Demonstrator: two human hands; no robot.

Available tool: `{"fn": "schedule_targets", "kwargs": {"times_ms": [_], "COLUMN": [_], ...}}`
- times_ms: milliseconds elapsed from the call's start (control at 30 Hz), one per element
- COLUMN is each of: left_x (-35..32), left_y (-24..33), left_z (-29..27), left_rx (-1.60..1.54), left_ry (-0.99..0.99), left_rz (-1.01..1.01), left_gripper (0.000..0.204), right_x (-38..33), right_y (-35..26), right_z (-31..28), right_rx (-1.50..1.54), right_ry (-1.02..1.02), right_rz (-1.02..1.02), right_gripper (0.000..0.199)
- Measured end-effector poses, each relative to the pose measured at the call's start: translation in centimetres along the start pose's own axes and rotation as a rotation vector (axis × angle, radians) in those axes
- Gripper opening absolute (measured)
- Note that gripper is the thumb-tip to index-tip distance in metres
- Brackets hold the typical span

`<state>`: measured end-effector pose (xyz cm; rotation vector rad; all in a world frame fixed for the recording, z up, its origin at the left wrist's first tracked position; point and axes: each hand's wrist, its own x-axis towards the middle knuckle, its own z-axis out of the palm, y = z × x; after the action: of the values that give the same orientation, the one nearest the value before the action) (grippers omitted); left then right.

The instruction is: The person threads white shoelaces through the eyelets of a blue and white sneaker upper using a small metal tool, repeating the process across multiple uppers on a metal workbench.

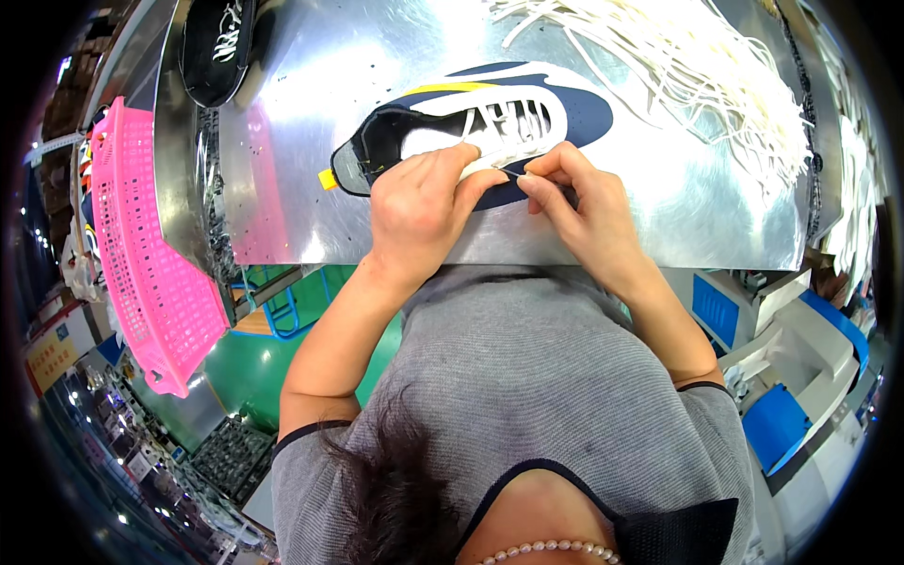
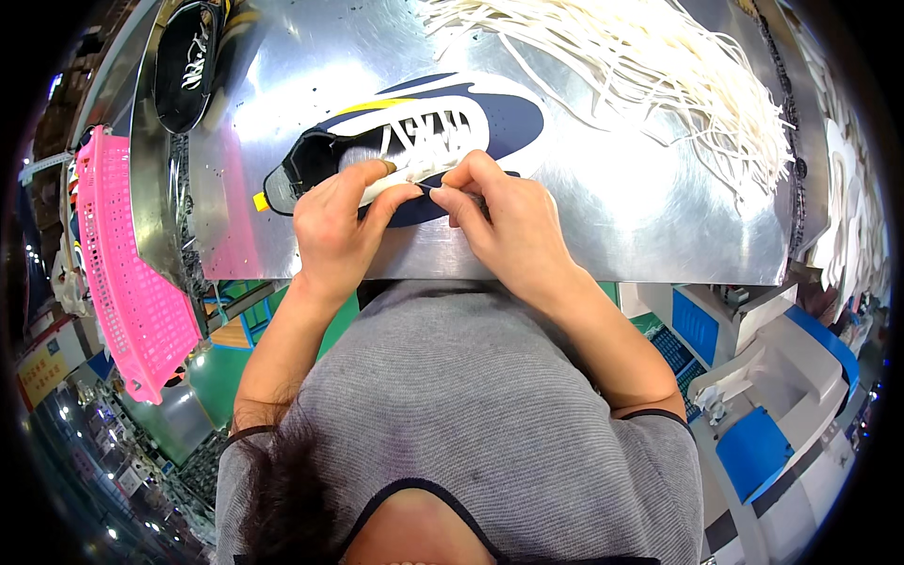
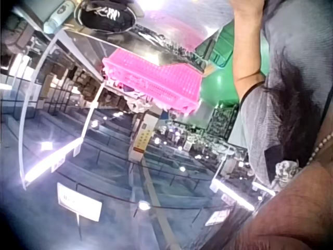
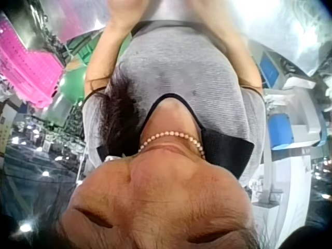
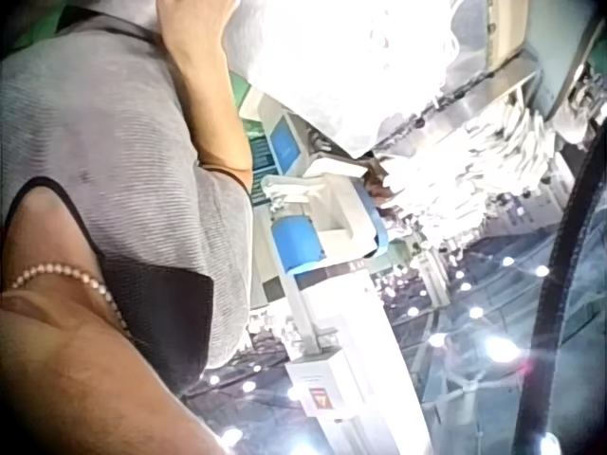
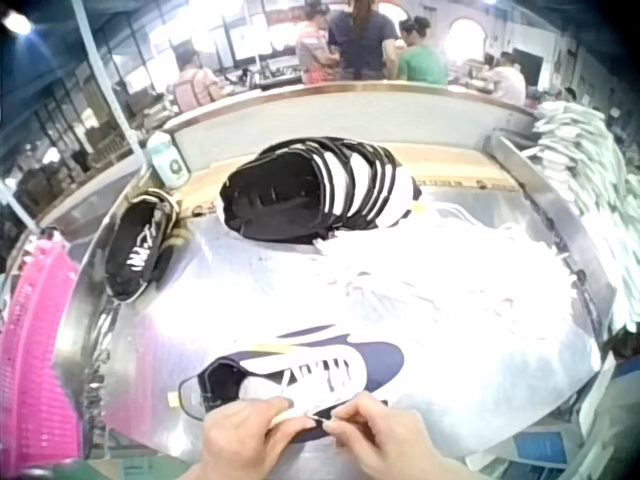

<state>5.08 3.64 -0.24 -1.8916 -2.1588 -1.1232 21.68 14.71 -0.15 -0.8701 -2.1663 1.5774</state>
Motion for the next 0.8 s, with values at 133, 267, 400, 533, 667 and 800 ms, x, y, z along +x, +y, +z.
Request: {"fn": "schedule_targets", "kwargs": {"times_ms": [133,267,400,533,667,800], "left_x": [-0.2,-0.6,-2.1,-0.7,0.4,1.0], "left_y": [-0.1,-0.1,0.5,1.6,1.7,2.0], "left_z": [-0.1,0.0,-1.3,-2.8,-2.7,-4.2], "left_rx": [-0.048,-0.095,-0.141,-0.498,-0.461,-0.293], "left_ry": [-0.050,-0.038,-0.125,-0.251,-0.398,-0.583], "left_rz": [0.087,0.090,-0.086,-0.331,-0.223,-0.280], "left_gripper": [0.026,0.032,0.049,0.042,0.040,0.043], "right_x": [1.0,1.6,-0.1,2.4,4.7,5.0], "right_y": [-0.4,-0.8,-2.4,-2.1,2.4,2.1], "right_z": [0.9,2.6,-3.6,-5.2,-1.7,-1.9], "right_rx": [0.111,0.176,-0.148,-0.043,0.054,-0.057], "right_ry": [-0.027,-0.027,-0.312,0.001,0.206,0.260], "right_rz": [0.117,0.205,0.239,-0.100,-0.133,-0.142], "right_gripper": [0.015,0.018,0.019,0.020,0.023,0.023]}}
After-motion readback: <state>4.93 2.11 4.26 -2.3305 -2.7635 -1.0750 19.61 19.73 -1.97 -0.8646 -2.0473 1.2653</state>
